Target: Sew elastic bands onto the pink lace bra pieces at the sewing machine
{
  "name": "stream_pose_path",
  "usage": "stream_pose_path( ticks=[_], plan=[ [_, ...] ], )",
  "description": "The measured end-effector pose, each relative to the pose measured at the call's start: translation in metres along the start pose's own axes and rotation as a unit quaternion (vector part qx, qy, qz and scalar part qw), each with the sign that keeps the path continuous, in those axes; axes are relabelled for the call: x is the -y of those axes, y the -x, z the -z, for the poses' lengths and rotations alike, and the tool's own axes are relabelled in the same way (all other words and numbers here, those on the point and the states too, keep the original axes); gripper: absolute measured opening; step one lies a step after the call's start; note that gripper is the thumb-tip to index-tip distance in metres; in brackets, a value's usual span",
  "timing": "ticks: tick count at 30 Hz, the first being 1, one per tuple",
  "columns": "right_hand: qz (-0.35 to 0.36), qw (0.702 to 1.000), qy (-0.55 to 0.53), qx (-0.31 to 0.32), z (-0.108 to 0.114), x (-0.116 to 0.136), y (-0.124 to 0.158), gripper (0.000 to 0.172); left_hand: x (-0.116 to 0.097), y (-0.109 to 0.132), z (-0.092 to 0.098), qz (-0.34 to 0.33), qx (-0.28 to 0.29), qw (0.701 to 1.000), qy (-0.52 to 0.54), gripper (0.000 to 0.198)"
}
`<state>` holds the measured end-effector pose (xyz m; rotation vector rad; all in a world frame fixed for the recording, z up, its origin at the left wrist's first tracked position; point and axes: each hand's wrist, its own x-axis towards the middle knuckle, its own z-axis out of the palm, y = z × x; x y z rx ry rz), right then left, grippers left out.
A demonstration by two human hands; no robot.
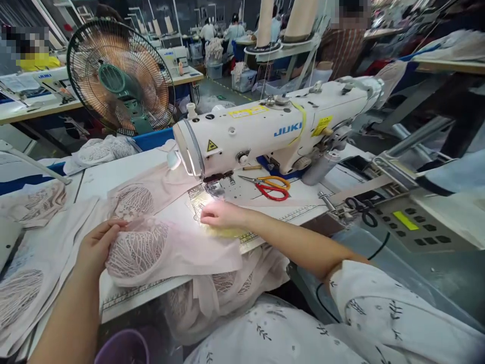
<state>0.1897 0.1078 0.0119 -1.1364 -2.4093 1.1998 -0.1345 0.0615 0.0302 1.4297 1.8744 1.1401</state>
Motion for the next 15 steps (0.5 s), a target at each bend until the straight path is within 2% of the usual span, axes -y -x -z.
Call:
stream_pose_path(
  ticks=[3, 7, 10, 12, 15],
  plan=[
    [0.013, 0.998, 0.054, 0.007, -0.022, 0.014, -0.016, 0.016, -0.003, 0.003, 0.002, 0.030, 0.019, 0.999, 0.013, 0.035],
    [0.023, 0.993, 0.114, 0.029, -0.042, 0.035, -0.034, 0.027, -0.011, 0.005, 0.001, 0.019, 0.020, 1.000, 0.006, 0.032],
    [0.014, 0.988, 0.149, 0.036, -0.036, 0.039, -0.043, 0.031, -0.017, 0.003, 0.005, 0.014, 0.037, 0.998, -0.039, 0.031],
    [0.017, 0.985, 0.167, 0.043, -0.024, 0.033, -0.045, 0.026, -0.018, -0.003, 0.010, 0.008, 0.048, 0.991, -0.124, 0.032],
    [0.020, 0.979, 0.202, 0.031, -0.005, 0.019, -0.045, 0.018, -0.017, -0.016, 0.014, -0.031, 0.048, 0.957, -0.283, 0.031]
  ],
)
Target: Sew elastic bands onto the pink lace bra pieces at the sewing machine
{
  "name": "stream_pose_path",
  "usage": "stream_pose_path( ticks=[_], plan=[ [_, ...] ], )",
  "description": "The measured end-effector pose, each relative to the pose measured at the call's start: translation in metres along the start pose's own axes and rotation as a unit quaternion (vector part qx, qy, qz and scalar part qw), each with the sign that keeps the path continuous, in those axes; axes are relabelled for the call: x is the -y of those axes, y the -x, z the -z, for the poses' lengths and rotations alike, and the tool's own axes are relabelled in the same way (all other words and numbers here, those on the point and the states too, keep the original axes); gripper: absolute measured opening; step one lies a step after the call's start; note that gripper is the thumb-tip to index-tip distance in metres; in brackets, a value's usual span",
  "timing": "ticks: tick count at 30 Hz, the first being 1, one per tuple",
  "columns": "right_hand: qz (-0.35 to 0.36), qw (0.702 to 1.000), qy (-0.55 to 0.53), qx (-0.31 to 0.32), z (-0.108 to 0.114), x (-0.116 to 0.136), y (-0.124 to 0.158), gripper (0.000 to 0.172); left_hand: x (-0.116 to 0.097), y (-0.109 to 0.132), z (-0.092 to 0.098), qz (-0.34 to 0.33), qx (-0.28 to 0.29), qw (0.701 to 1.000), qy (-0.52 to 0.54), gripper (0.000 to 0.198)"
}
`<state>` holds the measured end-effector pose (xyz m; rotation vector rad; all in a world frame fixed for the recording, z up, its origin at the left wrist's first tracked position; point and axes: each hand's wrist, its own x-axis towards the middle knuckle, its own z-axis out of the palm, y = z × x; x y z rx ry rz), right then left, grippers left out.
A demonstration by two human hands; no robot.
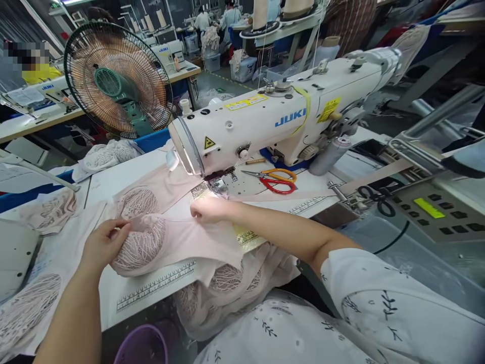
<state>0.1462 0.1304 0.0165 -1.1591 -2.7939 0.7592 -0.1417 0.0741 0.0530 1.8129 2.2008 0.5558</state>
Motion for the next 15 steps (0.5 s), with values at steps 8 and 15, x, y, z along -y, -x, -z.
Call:
stream_pose_path(
  ticks=[8, 15],
  plan=[
    [0.004, 0.987, 0.084, -0.138, -0.009, -0.016, 0.001, 0.023, -0.034, -0.015, -0.011, -0.111, -0.101, 0.937, -0.314, 0.044],
    [-0.017, 0.974, 0.111, -0.194, -0.020, -0.022, 0.009, 0.021, -0.105, 0.017, -0.094, -0.386, 0.056, 0.914, -0.110, 0.035]
  ],
)
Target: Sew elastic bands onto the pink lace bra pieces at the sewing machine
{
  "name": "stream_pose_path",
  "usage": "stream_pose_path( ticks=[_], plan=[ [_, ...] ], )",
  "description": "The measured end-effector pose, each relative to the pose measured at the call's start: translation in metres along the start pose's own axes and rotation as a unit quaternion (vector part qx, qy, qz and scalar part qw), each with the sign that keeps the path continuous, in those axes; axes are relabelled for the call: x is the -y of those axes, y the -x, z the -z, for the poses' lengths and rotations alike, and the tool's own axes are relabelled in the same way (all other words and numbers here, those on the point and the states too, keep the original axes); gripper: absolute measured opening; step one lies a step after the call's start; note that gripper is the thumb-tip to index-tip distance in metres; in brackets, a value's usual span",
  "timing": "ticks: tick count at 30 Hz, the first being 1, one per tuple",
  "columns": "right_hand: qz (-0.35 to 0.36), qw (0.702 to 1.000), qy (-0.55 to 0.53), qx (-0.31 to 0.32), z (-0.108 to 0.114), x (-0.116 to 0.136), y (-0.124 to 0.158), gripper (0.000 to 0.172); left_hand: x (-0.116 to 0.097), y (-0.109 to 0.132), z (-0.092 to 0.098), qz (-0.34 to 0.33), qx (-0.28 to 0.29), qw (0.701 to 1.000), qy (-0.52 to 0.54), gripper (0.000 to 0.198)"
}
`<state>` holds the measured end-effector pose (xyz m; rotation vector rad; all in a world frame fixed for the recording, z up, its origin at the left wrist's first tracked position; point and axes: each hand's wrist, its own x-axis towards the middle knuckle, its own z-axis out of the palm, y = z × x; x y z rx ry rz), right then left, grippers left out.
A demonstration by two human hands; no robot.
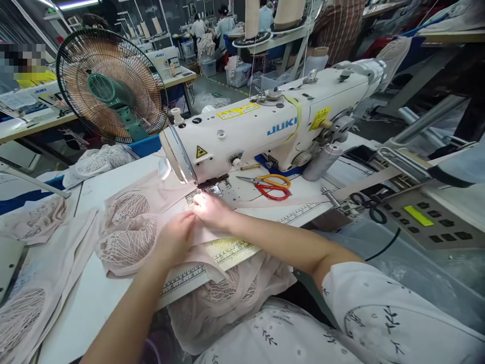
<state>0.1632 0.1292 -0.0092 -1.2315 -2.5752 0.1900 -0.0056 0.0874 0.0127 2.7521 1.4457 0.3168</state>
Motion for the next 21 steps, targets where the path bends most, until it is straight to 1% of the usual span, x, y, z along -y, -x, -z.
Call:
stream_pose_path(
  ticks=[2, 4, 7, 10, 13, 16, 18, 21],
  plan=[
    [-0.016, 1.000, 0.013, 0.008, 0.002, -0.001, 0.020, 0.018, -0.011, -0.004, -0.017, -0.036, 0.033, 0.998, 0.034, 0.035],
    [-0.018, 0.999, 0.024, 0.022, 0.005, -0.003, 0.047, 0.015, -0.012, -0.003, -0.027, -0.052, 0.037, 0.998, 0.020, 0.036],
    [0.009, 0.999, 0.016, 0.027, 0.007, -0.007, 0.088, 0.013, -0.009, 0.003, -0.030, -0.060, 0.034, 0.997, -0.033, 0.038],
    [0.039, 0.999, -0.031, -0.016, 0.000, -0.007, 0.118, 0.023, -0.017, 0.003, -0.023, -0.019, 0.066, 0.995, -0.073, 0.040],
    [0.028, 0.998, -0.046, -0.035, -0.008, -0.001, 0.135, 0.033, -0.035, -0.009, -0.016, 0.058, 0.116, 0.984, -0.120, 0.043],
    [-0.002, 0.999, -0.047, -0.027, -0.011, 0.005, 0.144, 0.038, -0.048, -0.022, -0.012, 0.118, 0.134, 0.972, -0.153, 0.045],
    [-0.006, 0.998, -0.051, -0.021, -0.010, 0.006, 0.147, 0.040, -0.050, -0.029, -0.012, 0.139, 0.139, 0.967, -0.163, 0.046],
    [0.000, 0.999, -0.052, -0.009, -0.008, 0.004, 0.146, 0.040, -0.047, -0.037, -0.014, 0.153, 0.140, 0.963, -0.173, 0.049]
  ],
)
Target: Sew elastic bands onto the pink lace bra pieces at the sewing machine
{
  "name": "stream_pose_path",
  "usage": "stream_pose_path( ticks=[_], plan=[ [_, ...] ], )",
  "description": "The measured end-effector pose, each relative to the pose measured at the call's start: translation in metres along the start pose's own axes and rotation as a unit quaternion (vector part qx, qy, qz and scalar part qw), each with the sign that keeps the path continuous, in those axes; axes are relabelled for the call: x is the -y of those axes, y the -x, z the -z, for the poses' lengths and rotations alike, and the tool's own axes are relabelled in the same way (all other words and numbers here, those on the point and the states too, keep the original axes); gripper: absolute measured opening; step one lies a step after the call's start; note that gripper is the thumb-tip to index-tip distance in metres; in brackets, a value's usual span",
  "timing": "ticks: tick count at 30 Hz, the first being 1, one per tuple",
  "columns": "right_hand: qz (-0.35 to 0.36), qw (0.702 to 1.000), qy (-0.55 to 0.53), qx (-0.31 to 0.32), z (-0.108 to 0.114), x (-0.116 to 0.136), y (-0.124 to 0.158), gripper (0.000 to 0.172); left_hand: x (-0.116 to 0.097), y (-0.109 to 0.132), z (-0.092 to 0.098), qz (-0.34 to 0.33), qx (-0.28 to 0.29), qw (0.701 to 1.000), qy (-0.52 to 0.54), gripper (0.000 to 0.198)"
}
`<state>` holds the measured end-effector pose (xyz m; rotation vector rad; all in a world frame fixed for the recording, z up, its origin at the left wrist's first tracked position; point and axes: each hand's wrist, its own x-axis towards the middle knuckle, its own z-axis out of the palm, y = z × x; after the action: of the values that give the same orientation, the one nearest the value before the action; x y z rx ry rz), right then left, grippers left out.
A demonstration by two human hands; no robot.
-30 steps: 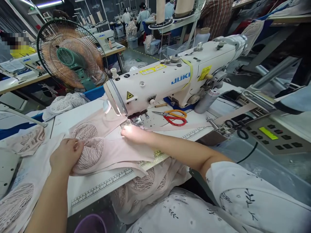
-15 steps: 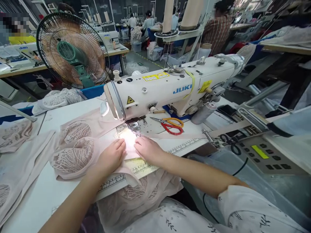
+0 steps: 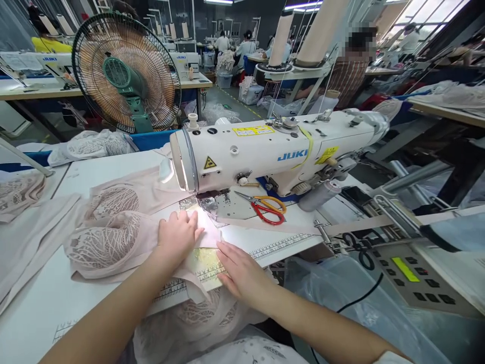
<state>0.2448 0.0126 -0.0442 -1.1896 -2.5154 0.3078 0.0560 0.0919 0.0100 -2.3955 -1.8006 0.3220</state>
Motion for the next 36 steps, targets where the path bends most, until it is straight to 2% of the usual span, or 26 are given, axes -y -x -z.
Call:
stream_pose_path(
  ticks=[8, 25, 28, 31, 33, 36],
  plan=[
    [0.009, 1.000, -0.005, -0.010, -0.005, -0.004, -0.017, 0.044, 0.004, -0.014, -0.001, 0.000, -0.010, 1.000, 0.018, 0.052],
    [0.009, 1.000, -0.008, -0.016, -0.009, -0.003, -0.024, 0.046, 0.012, -0.025, -0.005, -0.010, -0.025, 1.000, 0.015, 0.047],
    [0.014, 1.000, -0.005, -0.017, -0.008, -0.001, -0.030, 0.047, 0.013, -0.023, -0.002, -0.045, -0.063, 0.997, 0.018, 0.036],
    [0.016, 1.000, -0.014, -0.009, -0.008, 0.000, -0.037, 0.049, 0.009, -0.014, -0.005, -0.118, -0.087, 0.988, 0.036, 0.029],
    [0.016, 1.000, -0.021, -0.003, -0.009, 0.000, -0.041, 0.052, 0.006, -0.004, -0.009, -0.149, -0.071, 0.984, 0.068, 0.031],
    [0.016, 0.999, -0.032, -0.009, -0.012, 0.000, -0.044, 0.053, 0.004, 0.009, -0.019, -0.155, -0.036, 0.981, 0.107, 0.036]
  ],
)
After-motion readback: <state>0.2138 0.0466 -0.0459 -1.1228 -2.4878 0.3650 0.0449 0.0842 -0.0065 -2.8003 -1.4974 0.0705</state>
